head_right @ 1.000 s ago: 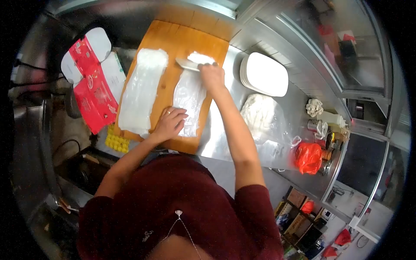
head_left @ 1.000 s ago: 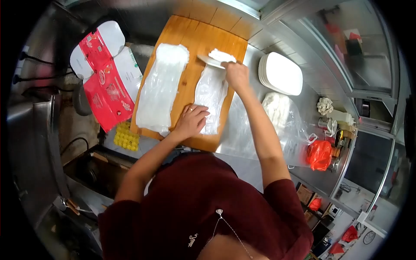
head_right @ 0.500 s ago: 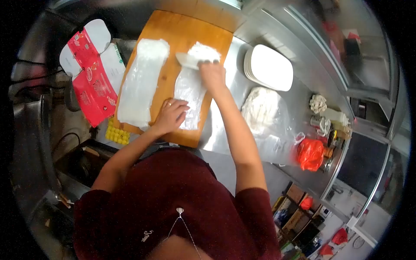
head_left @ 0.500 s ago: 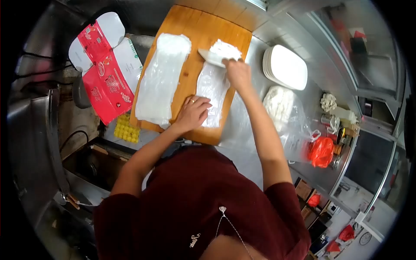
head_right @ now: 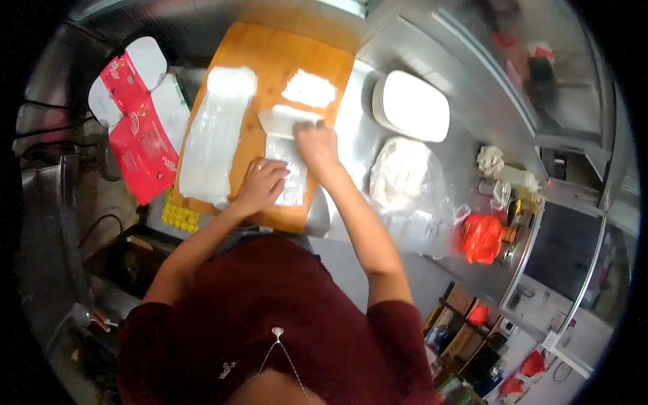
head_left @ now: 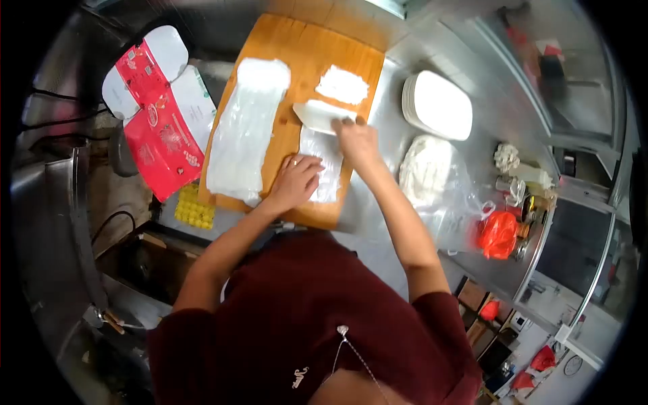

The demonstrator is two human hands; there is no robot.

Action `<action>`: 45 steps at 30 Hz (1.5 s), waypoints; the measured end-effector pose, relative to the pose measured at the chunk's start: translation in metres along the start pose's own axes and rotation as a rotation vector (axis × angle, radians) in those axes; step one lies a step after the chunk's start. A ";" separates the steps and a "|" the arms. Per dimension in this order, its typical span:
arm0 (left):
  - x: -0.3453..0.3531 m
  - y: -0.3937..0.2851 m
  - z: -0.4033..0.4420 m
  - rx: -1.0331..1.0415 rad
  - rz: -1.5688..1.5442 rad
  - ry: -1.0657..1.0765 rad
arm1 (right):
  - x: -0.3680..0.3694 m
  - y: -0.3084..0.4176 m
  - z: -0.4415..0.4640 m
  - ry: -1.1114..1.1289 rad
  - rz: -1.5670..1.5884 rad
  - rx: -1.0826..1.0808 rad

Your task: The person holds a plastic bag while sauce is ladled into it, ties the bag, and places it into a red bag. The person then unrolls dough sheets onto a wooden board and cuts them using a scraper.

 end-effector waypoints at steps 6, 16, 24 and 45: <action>0.002 0.002 -0.001 0.024 -0.006 -0.022 | -0.018 -0.002 0.002 -0.012 0.042 0.036; -0.001 -0.002 0.002 0.018 0.020 -0.037 | -0.017 0.019 -0.011 0.152 0.010 0.021; 0.001 -0.002 -0.001 0.025 0.030 -0.025 | -0.025 0.023 -0.022 0.089 0.029 0.025; 0.003 0.001 -0.007 0.020 -0.007 0.019 | -0.024 0.018 -0.025 0.036 0.083 -0.023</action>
Point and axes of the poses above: each hand's wrist, its own z-axis towards the middle knuckle, its own x-axis out of the palm, y = z × x, the point moved 1 cm from there along z, towards the middle knuckle, and after that the axes turned 5 degrees about z, right-handed, at the moved point
